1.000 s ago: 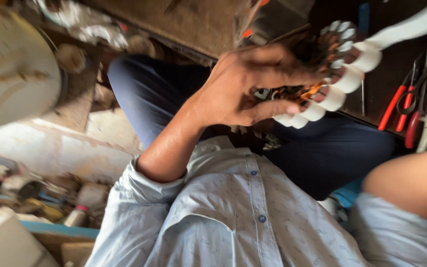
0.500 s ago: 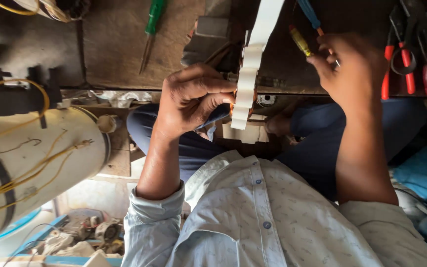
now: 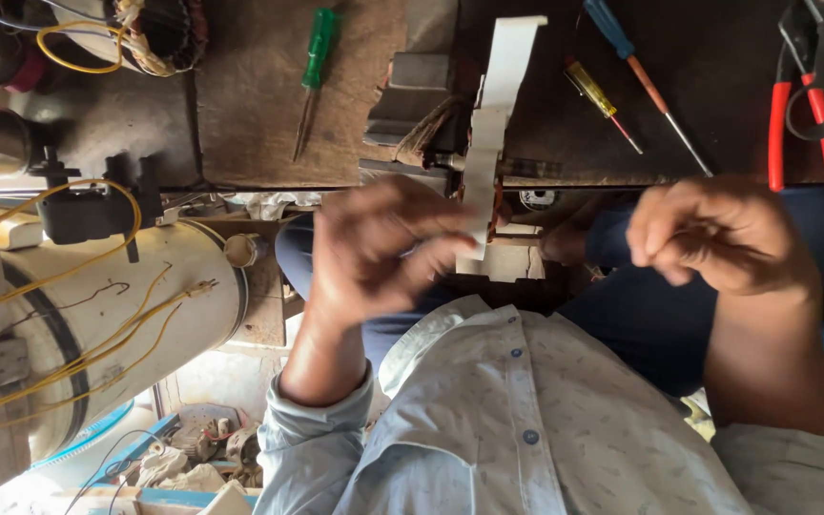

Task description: The person winds copper wire around a white stator core held in a bench vise. They use a screwdriver to tuck the wire into slots and occasionally rotate the stator to continue winding.

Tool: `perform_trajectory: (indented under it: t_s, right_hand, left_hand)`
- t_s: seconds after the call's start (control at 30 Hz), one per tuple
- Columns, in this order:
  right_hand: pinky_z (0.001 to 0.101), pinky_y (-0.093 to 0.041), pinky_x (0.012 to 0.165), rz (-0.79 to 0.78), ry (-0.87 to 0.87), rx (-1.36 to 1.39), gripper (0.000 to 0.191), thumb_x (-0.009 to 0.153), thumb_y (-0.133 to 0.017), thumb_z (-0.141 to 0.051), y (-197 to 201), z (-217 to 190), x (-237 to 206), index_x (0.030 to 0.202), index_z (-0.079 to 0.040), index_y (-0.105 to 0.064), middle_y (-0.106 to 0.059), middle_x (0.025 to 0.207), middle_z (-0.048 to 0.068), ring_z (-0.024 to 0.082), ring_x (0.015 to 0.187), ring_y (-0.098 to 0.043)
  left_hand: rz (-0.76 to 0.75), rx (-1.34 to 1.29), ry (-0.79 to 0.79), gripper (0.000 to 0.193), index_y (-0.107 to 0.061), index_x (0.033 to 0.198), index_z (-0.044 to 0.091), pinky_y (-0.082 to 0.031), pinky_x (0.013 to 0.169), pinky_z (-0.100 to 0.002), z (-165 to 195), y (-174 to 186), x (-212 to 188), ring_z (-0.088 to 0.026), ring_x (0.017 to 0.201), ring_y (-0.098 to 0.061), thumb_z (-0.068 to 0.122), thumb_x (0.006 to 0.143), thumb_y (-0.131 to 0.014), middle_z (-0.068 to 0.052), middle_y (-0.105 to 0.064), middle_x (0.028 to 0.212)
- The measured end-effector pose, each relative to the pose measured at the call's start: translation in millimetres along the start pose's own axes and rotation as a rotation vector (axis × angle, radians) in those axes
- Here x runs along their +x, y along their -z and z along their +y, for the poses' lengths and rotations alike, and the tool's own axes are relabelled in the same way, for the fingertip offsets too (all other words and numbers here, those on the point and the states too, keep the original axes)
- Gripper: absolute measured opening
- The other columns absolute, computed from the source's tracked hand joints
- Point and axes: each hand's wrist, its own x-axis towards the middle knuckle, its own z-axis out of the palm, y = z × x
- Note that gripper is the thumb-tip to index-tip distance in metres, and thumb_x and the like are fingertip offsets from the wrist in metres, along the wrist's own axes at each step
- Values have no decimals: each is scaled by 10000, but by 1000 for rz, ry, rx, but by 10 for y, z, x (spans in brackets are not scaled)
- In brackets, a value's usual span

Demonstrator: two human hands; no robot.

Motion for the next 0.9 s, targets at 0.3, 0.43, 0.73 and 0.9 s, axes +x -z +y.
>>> perform_trajectory:
  t_s: [0.3,0.43,0.73,0.9]
  right_hand:
    - [357,-514,744,243,323,-1042,407,865,-785,-144,-691,140,493,1243,-57,-661,-683,1028,68,220,846,-642]
    - [360,-516,725,259,312,-1058,216,883,-826,-111,-743,166,593,1085,-97,-751,-731,945,38,213,816,-668]
    - [341,-444,626,67,475,-997,133,806,-794,-156,-510,-441,-104,927,-105,-777,-713,873,50,154,728,-631]
    - [304,-454,615,138,578,-473,126,898,-724,-203,-551,-400,-219,967,-105,-760,-717,925,93,138,700,-628]
  left_hand:
    - [-163,95,-159,327,-746,1147,120,-609,741,-326,358,-269,220,-206,903,-743,261,879,-870,-18,-726,1023]
    - [-137,87,-155,315,-733,1132,123,-620,750,-322,377,-221,255,-215,932,-753,248,877,-869,-23,-730,1043]
    - [-264,306,-151,366,-687,1328,75,-568,674,-311,469,-343,151,-158,792,-703,317,1058,-738,-36,-692,1053]
    - [-320,219,-278,363,-710,1274,82,-587,759,-346,642,-491,160,-176,873,-708,311,993,-715,-32,-697,1038]
